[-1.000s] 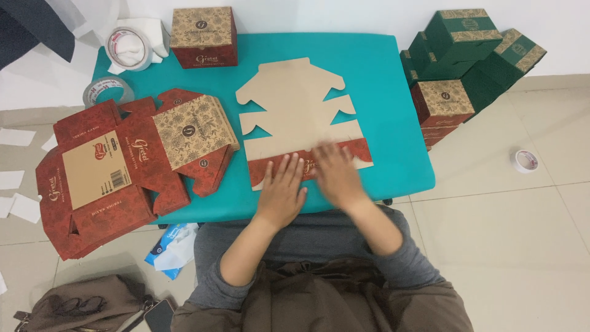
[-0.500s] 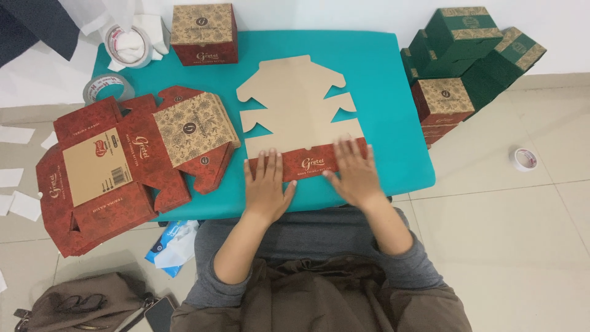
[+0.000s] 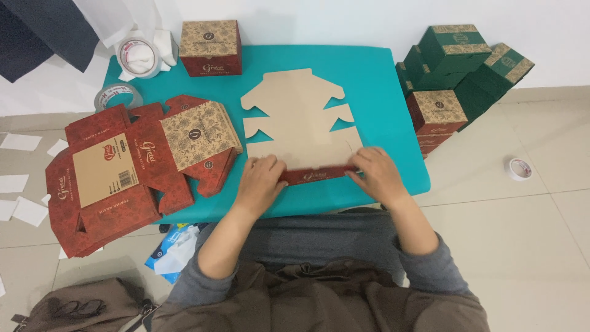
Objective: The person assembles a small cardboard box by folding the flaps and tucking them into place. They then pick up a flat, pre-cut cardboard sheet and fold it into a box shape, repeating the folding process for multiple sheets.
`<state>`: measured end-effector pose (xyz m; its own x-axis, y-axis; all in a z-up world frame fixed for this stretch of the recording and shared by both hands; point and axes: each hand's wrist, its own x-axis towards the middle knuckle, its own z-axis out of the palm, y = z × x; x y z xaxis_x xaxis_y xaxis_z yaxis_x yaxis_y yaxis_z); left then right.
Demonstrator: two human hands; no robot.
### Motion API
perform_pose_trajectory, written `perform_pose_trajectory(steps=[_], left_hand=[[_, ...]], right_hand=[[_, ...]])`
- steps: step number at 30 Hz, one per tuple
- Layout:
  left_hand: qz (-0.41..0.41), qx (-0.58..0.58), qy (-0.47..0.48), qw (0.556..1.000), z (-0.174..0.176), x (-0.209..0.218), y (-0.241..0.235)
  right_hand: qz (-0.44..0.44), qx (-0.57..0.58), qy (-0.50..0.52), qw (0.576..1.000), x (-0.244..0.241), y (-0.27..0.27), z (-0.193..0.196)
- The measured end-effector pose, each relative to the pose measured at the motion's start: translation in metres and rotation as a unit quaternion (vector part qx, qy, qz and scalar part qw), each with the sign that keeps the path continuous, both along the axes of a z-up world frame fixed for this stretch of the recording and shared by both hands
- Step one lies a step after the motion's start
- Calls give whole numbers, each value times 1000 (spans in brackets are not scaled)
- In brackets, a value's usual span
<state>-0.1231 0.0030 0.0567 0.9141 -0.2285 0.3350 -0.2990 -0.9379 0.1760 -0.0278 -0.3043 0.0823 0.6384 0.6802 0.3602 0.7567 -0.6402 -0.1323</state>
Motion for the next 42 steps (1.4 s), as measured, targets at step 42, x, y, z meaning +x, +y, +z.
perform_pose_trajectory(steps=[42], left_hand=[[8,2,191,982,8,121,9]], right_hand=[[-99,446,414,788,176,39,-23]])
